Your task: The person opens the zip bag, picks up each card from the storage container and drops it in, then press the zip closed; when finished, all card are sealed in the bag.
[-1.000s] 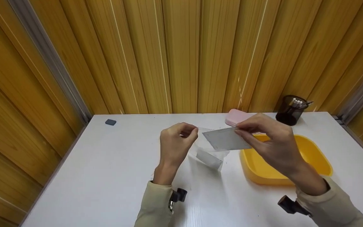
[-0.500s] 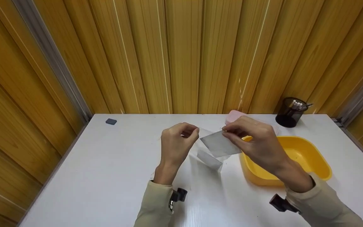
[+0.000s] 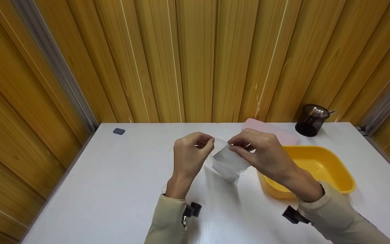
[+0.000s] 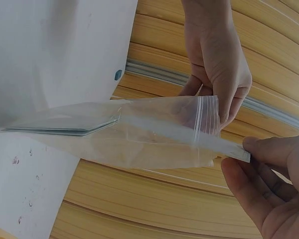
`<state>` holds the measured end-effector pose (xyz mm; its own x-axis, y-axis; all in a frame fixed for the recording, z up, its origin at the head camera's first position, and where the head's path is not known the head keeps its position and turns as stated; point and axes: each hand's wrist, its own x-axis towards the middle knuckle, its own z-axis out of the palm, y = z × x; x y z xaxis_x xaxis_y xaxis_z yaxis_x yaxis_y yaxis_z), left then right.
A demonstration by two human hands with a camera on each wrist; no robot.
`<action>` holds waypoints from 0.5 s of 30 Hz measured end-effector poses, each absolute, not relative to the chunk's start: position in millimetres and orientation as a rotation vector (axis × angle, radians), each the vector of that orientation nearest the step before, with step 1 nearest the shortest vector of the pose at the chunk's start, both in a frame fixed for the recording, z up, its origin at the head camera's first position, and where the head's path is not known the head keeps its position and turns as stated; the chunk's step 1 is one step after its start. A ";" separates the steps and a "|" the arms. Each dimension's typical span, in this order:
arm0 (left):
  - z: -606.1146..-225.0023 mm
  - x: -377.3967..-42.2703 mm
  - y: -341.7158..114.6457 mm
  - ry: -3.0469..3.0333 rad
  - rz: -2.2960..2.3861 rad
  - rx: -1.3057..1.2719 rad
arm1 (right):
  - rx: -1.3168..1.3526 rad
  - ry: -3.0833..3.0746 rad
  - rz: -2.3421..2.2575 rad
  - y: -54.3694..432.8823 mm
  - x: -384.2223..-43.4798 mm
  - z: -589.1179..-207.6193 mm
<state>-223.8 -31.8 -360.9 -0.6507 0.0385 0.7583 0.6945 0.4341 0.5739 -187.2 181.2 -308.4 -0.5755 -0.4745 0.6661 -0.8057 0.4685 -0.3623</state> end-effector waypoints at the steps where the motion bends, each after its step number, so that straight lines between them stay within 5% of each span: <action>1: -360.7 -223.8 -32.0 -2.008 -1.238 -0.616 | 1.066 -2.245 0.918 180.2 -187.8 -308.8; 15: -362.4 -224.3 -37.4 -2.013 -1.213 -0.626 | 1.191 -2.205 0.822 167.8 -200.4 -317.6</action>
